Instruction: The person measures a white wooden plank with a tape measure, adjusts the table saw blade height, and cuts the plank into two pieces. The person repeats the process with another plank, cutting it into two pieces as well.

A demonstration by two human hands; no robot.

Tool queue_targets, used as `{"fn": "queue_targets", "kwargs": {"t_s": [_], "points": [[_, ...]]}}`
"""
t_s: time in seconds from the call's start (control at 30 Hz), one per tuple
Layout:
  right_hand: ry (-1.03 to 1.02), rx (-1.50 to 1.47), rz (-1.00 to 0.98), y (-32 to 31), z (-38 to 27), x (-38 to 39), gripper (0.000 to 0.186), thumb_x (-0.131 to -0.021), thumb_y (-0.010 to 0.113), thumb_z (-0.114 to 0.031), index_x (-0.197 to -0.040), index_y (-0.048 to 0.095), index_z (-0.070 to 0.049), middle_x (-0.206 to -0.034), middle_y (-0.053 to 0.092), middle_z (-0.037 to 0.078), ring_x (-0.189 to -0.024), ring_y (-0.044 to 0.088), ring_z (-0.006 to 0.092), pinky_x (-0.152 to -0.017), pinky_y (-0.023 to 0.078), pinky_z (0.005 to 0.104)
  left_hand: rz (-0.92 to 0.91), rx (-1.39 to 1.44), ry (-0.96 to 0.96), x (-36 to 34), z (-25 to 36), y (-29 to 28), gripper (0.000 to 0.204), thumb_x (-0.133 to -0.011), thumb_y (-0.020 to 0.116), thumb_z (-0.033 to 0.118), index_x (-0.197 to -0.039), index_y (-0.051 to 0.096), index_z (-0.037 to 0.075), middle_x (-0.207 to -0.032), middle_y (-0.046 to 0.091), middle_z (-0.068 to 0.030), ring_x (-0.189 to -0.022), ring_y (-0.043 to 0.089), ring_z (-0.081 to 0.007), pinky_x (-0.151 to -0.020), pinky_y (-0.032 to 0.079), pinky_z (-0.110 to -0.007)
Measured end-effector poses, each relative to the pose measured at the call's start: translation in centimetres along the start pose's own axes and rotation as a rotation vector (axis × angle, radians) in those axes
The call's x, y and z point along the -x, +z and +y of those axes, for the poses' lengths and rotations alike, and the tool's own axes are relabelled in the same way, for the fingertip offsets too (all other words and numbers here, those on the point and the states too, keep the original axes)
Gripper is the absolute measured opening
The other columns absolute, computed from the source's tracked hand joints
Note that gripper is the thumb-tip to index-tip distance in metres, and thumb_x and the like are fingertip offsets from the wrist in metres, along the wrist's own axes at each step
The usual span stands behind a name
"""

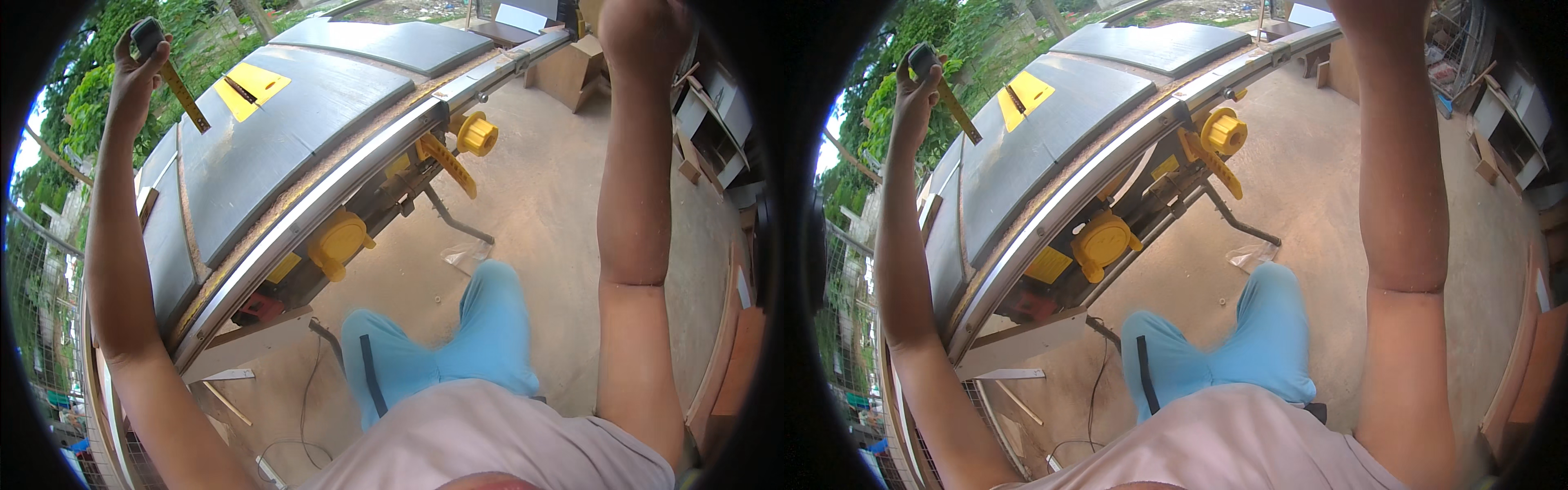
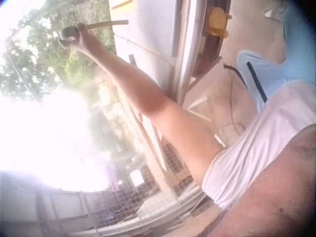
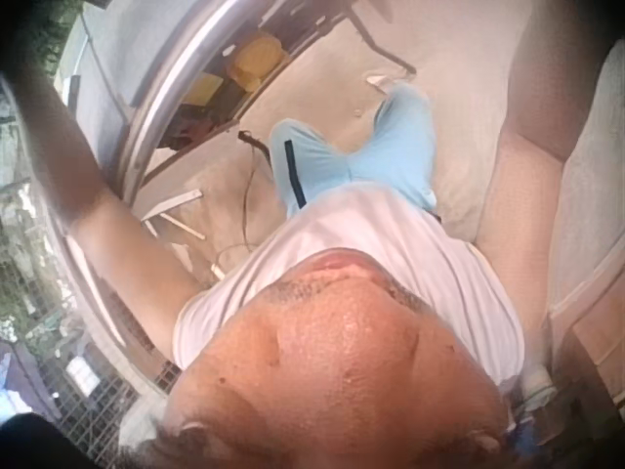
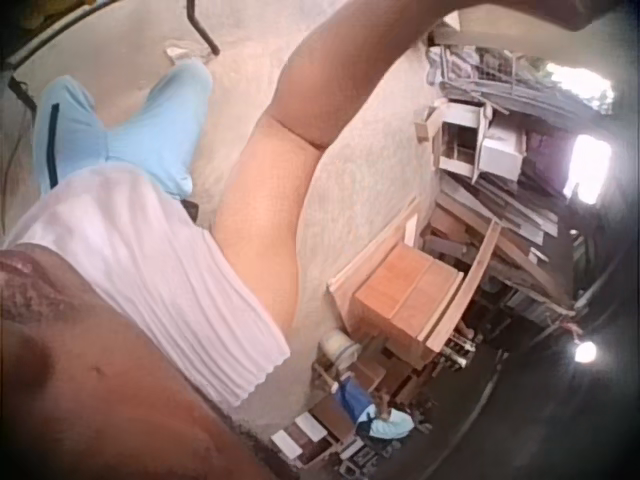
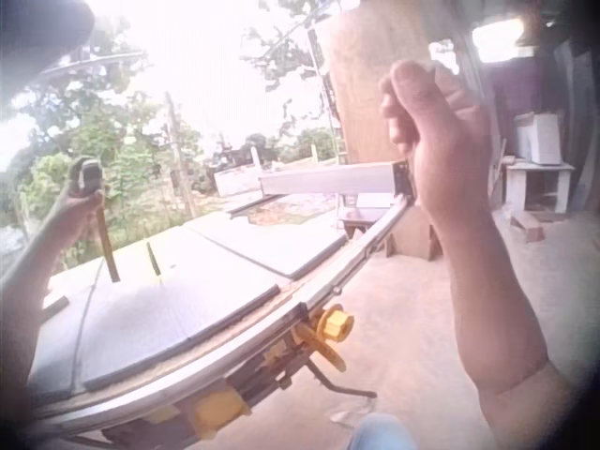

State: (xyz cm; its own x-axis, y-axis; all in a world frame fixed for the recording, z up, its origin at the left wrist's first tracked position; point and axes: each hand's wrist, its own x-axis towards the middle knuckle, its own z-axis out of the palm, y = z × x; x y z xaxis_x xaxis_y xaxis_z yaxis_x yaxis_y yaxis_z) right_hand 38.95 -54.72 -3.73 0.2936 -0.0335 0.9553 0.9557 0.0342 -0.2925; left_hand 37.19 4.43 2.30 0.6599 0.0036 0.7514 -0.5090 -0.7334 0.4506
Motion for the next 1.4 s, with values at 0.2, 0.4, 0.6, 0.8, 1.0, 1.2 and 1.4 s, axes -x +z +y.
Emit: {"fn": "queue_targets", "kwargs": {"t_s": [0.2,0.4,0.6,0.8,1.0,1.2,1.4], "points": [[0.805,0.086,0.458,1.1,4.8,17.4,0.025,-0.105,0.063,-0.027,-0.093,0.069,-0.006,-0.078,0.061,-0.001,-0.064,0.051,0.0067,-0.056,0.039,0.0227,0.096,-0.158,-0.12,0.0,-3.1,-1.9,0.08,-0.093,0.08,0.044,-0.155,0.034,0.021,-0.098,0.065,0.0005,-0.078,0.055,-0.0066,-0.063,0.043,-0.026],[0.922,0.233,-0.111,3.7,19.4,22.4,0.027,-0.104,0.059,-0.028,-0.108,0.072,-0.004,-0.086,0.062,0.001,-0.072,0.056,0.0089,-0.062,0.046,0.0266,0.169,-0.096,-0.155,0.3,-2.1,-0.8,0.076,-0.093,0.082,0.033,-0.15,0.036,0.017,-0.099,0.064,-0.0046,-0.076,0.057,-0.0112,-0.062,0.046,-0.029],[0.854,-0.212,-0.237,7.3,26.6,20.5,0.031,-0.106,0.058,-0.028,-0.105,0.072,0.0,-0.086,0.066,0.003,-0.074,0.06,0.0139,-0.07,0.051,0.0314,0.124,-0.078,-0.231,1.3,-0.5,-0.8,0.073,-0.096,0.078,0.025,-0.15,0.029,0.015,-0.103,0.059,-0.0063,-0.07,0.055,-0.0093,-0.056,0.042,-0.026],[0.883,-0.246,-0.201,9.2,27.9,17.7,0.028,-0.105,0.059,-0.027,-0.103,0.07,-0.001,-0.085,0.065,0.003,-0.072,0.059,0.0135,-0.068,0.05,0.0305,0.13,-0.145,-0.2,1.5,-0.5,-0.7,0.075,-0.096,0.079,0.026,-0.152,0.03,0.018,-0.097,0.061,-0.0058,-0.07,0.056,-0.0108,-0.056,0.043,-0.029],[0.886,-0.265,-0.144,12.7,28.6,18.7,0.026,-0.105,0.06,-0.025,-0.102,0.069,-0.001,-0.084,0.065,0.003,-0.071,0.059,0.0131,-0.067,0.049,0.0295,0.097,-0.125,-0.207,1.7,-2.3,-1.9,0.079,-0.094,0.081,0.02,-0.154,0.03,0.018,-0.098,0.061,-0.0047,-0.071,0.059,-0.0115,-0.056,0.047,-0.029],[0.894,-0.29,-0.091,14.4,28.5,20.5,0.024,-0.104,0.061,-0.024,-0.1,0.067,-0.002,-0.083,0.064,0.003,-0.07,0.058,0.0127,-0.066,0.049,0.0286,0.102,-0.193,-0.2,1.6,-3.5,-3.1,0.076,-0.094,0.081,0.024,-0.151,0.032,0.015,-0.101,0.063,-0.0061,-0.078,0.066,-0.0133,-0.063,0.056,-0.031],[0.866,-0.305,-0.082,13.7,28.1,20.4,0.022,-0.104,0.061,-0.023,-0.098,0.066,-0.002,-0.082,0.063,0.002,-0.069,0.058,0.0123,-0.064,0.048,0.0277,0.154,-0.075,-0.328,1.7,-1.6,-1.9,0.085,-0.085,0.082,0.004,-0.153,0.031,0.016,-0.1,0.063,-0.0109,-0.076,0.067,-0.0195,-0.06,0.057,-0.035]]}}
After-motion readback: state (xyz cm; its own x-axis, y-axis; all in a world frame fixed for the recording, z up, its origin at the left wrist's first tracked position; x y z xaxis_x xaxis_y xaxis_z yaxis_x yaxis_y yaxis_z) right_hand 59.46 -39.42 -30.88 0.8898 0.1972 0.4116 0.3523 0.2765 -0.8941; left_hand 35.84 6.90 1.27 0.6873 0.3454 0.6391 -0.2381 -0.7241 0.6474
